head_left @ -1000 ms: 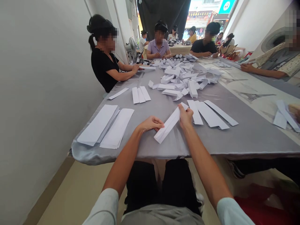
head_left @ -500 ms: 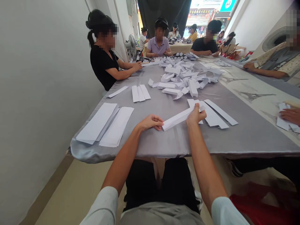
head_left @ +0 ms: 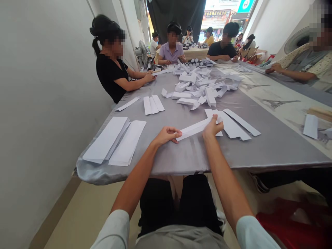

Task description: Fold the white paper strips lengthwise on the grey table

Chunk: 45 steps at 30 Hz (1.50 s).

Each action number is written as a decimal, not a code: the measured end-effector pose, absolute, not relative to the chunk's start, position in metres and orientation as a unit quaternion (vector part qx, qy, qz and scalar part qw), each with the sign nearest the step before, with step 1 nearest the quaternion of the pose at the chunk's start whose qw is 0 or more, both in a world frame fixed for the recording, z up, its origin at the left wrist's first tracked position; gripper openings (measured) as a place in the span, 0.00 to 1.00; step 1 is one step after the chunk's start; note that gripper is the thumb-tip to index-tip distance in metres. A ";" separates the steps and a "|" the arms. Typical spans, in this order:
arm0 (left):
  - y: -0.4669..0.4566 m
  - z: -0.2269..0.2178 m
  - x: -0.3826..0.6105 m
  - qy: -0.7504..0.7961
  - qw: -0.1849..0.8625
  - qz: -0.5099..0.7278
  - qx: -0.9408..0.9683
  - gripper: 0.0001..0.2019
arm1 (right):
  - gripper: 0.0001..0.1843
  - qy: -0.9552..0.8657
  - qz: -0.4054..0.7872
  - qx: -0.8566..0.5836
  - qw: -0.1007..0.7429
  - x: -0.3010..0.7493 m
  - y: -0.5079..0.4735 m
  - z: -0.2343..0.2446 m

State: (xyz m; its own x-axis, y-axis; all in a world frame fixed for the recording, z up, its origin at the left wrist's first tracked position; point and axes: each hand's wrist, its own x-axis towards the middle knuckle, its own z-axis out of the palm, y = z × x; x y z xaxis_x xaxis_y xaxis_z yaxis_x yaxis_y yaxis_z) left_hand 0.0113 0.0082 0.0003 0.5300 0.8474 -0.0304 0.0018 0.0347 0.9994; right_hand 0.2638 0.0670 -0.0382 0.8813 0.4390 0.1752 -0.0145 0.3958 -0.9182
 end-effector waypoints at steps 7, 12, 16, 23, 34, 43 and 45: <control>0.010 -0.002 0.010 0.392 0.587 0.346 0.618 0.23 | 0.20 -0.157 0.157 -0.517 0.827 0.258 0.060 -0.029; 0.016 -0.006 0.006 0.417 0.546 0.420 0.592 0.18 | 0.25 -0.170 0.186 -0.525 0.813 0.255 0.055 -0.026; 0.021 -0.008 0.007 0.439 0.510 0.514 0.532 0.15 | 0.30 -0.197 0.228 -0.537 0.788 0.253 0.050 -0.025; 0.028 -0.008 0.005 0.467 0.439 0.636 0.429 0.17 | 0.32 -0.332 0.246 -0.554 0.723 0.242 0.040 -0.022; 0.026 -0.009 0.000 0.488 0.391 0.660 0.416 0.21 | 0.32 -0.327 0.398 -0.478 0.712 0.233 0.040 -0.019; 0.029 -0.012 0.001 0.470 0.405 0.656 0.429 0.23 | 0.24 -0.261 0.478 -0.447 0.709 0.238 0.038 -0.011; 0.030 -0.013 0.001 0.468 0.407 0.662 0.422 0.24 | 0.23 -0.255 0.498 -0.439 0.703 0.239 0.039 -0.012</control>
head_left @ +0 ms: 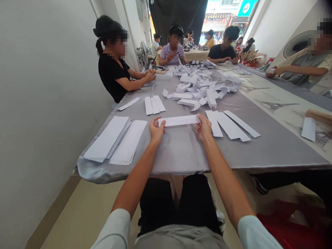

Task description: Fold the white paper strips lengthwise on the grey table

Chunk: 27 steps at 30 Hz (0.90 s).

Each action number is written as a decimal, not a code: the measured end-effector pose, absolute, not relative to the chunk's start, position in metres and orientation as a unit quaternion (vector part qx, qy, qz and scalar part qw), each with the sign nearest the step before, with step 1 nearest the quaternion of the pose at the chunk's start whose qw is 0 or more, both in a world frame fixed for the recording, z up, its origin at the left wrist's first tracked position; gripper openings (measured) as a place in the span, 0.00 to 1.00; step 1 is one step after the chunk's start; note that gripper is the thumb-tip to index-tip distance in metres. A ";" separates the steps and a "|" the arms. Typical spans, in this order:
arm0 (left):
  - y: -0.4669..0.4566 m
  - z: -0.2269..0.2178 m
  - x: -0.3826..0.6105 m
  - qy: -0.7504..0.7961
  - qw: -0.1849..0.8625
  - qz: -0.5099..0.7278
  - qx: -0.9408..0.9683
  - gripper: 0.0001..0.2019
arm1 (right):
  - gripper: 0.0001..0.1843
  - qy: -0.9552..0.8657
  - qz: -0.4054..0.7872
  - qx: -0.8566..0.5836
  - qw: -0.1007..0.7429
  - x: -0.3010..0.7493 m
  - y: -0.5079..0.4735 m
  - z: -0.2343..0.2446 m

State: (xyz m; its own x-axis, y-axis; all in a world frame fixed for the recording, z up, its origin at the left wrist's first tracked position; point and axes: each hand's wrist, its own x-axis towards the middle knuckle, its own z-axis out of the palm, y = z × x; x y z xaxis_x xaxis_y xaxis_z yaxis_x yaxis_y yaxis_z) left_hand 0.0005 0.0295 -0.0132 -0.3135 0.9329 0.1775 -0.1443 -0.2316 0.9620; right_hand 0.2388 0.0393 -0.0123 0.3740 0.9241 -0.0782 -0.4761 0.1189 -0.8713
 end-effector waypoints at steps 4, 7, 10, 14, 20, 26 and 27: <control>0.033 -0.014 -0.002 0.474 0.401 0.694 0.366 0.25 | 0.24 -0.288 0.501 -0.440 0.688 0.236 0.039 -0.017; 0.036 -0.015 -0.006 0.476 0.394 0.717 0.322 0.27 | 0.25 -0.375 0.451 -0.454 0.671 0.230 0.036 -0.020; 0.039 -0.016 -0.009 0.474 0.380 0.740 0.287 0.30 | 0.26 -0.448 0.413 -0.473 0.636 0.225 0.031 -0.020; 0.039 -0.017 -0.008 0.444 0.402 0.754 0.271 0.28 | 0.29 -0.467 0.422 -0.469 0.620 0.216 0.026 -0.018; 0.034 -0.016 0.004 0.414 0.480 0.716 0.293 0.25 | 0.29 -0.441 0.432 -0.462 0.637 0.200 0.021 -0.019; 0.025 -0.013 0.014 0.404 0.514 0.691 0.307 0.24 | 0.28 -0.455 0.447 -0.434 0.636 0.192 0.021 -0.024; 0.025 -0.012 0.015 0.405 0.516 0.688 0.310 0.24 | 0.28 -0.461 0.452 -0.431 0.631 0.192 0.021 -0.024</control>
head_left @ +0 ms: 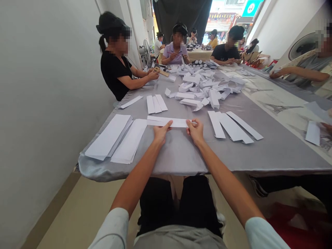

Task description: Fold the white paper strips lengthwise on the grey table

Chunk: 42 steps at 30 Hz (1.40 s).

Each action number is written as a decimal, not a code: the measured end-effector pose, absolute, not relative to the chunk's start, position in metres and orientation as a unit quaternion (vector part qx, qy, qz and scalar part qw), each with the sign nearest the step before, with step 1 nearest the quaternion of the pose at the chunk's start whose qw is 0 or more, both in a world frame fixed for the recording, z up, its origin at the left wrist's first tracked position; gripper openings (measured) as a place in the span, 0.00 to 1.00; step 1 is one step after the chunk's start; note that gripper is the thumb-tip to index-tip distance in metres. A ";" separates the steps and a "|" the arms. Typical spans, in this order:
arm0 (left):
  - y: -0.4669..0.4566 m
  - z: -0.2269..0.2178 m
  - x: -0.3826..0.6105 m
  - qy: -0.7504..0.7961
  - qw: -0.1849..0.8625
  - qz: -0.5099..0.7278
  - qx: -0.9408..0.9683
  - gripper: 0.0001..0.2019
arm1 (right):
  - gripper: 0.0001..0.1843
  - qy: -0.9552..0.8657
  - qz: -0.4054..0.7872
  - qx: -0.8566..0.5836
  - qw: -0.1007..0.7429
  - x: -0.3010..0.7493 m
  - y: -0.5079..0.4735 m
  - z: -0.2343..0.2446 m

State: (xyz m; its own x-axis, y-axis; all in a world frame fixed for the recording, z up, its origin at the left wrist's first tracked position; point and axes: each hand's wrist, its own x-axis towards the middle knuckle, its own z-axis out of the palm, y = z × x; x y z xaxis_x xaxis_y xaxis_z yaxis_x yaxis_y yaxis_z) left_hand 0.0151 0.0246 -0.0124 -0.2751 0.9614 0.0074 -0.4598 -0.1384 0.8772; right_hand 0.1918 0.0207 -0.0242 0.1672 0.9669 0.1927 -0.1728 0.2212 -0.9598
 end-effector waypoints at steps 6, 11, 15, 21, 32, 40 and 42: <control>0.028 -0.015 0.015 0.411 0.520 0.680 0.314 0.23 | 0.30 -0.498 0.479 -0.411 0.594 0.187 0.019 -0.021; 0.031 -0.016 0.010 0.411 0.510 0.693 0.302 0.22 | 0.31 -0.508 0.477 -0.410 0.588 0.186 0.017 -0.021; 0.031 -0.015 0.007 0.408 0.502 0.704 0.293 0.21 | 0.29 -0.504 0.468 -0.426 0.588 0.194 0.013 -0.022; 0.031 -0.013 0.002 0.406 0.501 0.720 0.255 0.20 | 0.27 -0.500 0.423 -0.459 0.601 0.202 0.011 -0.026; 0.031 -0.010 0.000 0.413 0.513 0.721 0.216 0.17 | 0.28 -0.485 0.404 -0.491 0.601 0.221 0.002 -0.018; 0.032 -0.011 0.000 0.411 0.525 0.706 0.238 0.15 | 0.28 -0.500 0.480 -0.443 0.569 0.263 -0.015 -0.007; 0.032 -0.011 0.000 0.417 0.524 0.702 0.243 0.15 | 0.27 -0.511 0.481 -0.443 0.558 0.271 -0.019 -0.006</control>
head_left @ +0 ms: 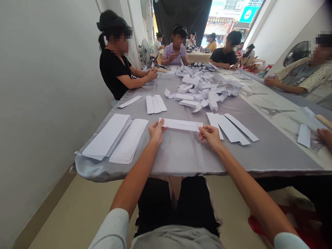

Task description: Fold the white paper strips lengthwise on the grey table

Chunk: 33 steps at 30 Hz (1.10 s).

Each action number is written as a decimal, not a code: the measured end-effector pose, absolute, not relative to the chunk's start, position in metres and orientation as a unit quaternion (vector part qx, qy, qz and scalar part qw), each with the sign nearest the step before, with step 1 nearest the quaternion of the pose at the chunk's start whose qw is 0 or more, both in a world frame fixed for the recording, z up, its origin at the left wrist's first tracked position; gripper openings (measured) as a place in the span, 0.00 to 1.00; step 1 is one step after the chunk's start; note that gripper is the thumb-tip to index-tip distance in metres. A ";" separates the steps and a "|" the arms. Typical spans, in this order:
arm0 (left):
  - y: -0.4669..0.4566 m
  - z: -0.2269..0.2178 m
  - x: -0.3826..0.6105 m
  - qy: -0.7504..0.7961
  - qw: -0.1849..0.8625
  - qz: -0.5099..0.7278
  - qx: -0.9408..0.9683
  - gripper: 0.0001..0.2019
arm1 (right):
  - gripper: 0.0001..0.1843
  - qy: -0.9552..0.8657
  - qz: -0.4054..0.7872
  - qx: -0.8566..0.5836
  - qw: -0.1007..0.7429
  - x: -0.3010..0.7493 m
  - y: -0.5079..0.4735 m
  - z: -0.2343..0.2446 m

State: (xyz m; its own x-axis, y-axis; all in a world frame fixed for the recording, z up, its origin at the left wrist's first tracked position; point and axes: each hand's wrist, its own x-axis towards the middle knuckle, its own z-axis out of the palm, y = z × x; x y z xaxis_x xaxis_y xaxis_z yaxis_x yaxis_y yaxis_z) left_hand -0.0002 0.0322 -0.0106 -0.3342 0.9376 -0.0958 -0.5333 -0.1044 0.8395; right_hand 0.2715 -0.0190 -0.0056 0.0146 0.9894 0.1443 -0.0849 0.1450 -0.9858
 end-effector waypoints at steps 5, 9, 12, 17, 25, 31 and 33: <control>0.028 -0.011 0.004 0.418 0.545 0.661 0.302 0.16 | 0.28 -0.531 0.431 -0.481 0.549 0.276 -0.028 -0.009; 0.024 -0.010 0.006 0.414 0.544 0.640 0.350 0.17 | 0.27 -0.542 0.352 -0.491 0.584 0.276 -0.029 -0.012; 0.025 -0.009 0.005 0.425 0.547 0.647 0.320 0.15 | 0.25 -0.529 0.293 -0.506 0.615 0.286 -0.025 -0.010; 0.031 -0.011 0.001 0.427 0.550 0.658 0.287 0.15 | 0.23 -0.544 0.100 -0.545 0.631 0.312 -0.037 -0.001; 0.031 -0.015 0.003 0.430 0.543 0.649 0.316 0.16 | 0.19 -0.852 0.004 -0.460 0.250 0.307 -0.102 -0.024; 0.030 -0.012 0.004 0.443 0.545 0.636 0.322 0.16 | 0.20 -0.851 -0.022 -0.475 0.221 0.302 -0.108 -0.029; 0.029 -0.010 0.005 0.449 0.542 0.630 0.327 0.15 | 0.21 -0.845 -0.040 -0.495 0.199 0.298 -0.099 -0.025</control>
State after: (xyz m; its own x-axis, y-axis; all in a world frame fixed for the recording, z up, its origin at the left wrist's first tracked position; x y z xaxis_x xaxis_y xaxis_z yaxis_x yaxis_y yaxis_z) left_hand 0.0051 0.0288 -0.0104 -0.1977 0.9774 -0.0746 -0.3907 -0.0087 0.9205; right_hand 0.2981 -0.0994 -0.0252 -0.4307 0.8206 0.3757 0.8523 0.5067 -0.1299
